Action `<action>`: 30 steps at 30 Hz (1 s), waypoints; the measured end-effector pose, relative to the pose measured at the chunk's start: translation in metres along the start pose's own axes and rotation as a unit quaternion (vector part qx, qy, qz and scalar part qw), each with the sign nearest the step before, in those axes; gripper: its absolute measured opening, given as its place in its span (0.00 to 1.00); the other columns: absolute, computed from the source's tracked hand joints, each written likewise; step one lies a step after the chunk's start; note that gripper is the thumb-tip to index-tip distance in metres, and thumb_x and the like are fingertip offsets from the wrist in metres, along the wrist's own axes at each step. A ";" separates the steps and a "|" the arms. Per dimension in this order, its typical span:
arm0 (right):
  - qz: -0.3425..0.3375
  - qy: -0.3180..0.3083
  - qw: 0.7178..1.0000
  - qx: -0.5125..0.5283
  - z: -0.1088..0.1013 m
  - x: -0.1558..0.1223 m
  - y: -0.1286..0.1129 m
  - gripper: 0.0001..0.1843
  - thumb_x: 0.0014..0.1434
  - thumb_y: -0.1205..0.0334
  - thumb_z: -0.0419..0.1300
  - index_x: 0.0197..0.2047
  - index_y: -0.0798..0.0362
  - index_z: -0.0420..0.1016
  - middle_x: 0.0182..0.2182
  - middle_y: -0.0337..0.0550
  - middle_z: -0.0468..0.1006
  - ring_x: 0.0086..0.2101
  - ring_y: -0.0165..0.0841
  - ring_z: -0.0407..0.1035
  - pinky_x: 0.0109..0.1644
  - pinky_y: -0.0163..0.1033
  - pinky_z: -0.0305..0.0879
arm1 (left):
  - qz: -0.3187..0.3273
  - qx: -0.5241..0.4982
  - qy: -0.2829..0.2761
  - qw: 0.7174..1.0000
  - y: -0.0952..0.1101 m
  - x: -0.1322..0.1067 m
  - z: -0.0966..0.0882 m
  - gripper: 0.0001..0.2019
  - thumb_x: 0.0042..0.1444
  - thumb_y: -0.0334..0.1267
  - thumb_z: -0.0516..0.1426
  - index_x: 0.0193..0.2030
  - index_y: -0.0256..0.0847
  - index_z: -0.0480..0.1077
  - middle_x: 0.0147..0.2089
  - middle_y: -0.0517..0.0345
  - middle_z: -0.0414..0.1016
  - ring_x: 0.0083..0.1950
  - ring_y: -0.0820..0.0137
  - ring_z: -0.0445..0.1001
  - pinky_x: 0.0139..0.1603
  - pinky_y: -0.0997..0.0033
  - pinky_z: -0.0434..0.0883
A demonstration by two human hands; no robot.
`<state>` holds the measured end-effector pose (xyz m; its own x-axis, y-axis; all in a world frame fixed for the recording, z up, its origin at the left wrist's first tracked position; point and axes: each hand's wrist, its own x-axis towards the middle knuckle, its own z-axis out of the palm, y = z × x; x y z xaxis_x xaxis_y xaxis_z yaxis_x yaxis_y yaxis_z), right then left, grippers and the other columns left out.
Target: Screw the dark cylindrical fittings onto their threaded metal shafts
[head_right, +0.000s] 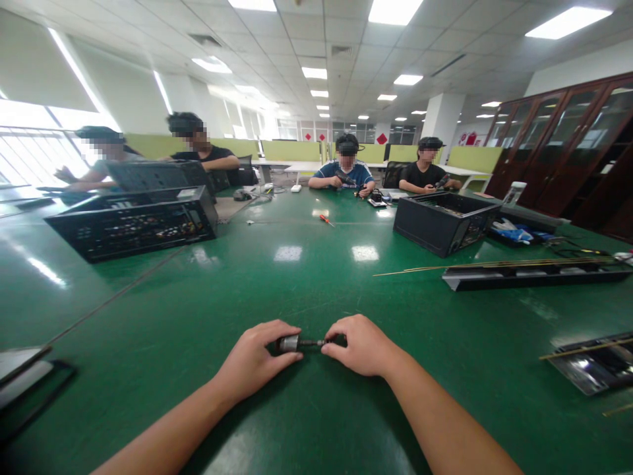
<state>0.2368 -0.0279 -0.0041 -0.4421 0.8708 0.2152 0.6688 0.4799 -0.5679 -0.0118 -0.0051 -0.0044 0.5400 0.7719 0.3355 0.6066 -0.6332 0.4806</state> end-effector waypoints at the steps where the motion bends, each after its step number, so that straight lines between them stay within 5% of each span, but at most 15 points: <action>1: 0.000 0.000 1.000 0.000 0.000 0.000 0.000 0.10 0.59 0.56 0.62 0.40 0.50 0.81 0.36 0.39 0.82 0.35 0.32 0.73 0.38 0.34 0.62 | 0.002 0.000 0.001 1.000 0.000 0.000 0.000 0.15 0.50 0.39 0.67 0.46 0.47 0.76 0.43 0.59 0.79 0.44 0.64 0.76 0.49 0.63 0.70; 30: 0.021 -0.014 1.000 -0.014 -0.006 0.000 0.002 0.11 0.59 0.55 0.61 0.41 0.50 0.82 0.38 0.41 0.82 0.37 0.34 0.74 0.39 0.36 0.63 | -0.003 0.001 0.010 1.000 -0.001 0.000 -0.006 0.14 0.51 0.41 0.66 0.46 0.46 0.76 0.42 0.57 0.80 0.44 0.64 0.77 0.49 0.64 0.71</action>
<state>0.2416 -0.0262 0.0000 -0.4296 0.8870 0.1693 0.7037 0.4464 -0.5528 -0.0158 -0.0040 0.0005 0.5247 0.7767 0.3484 0.6106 -0.6286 0.4816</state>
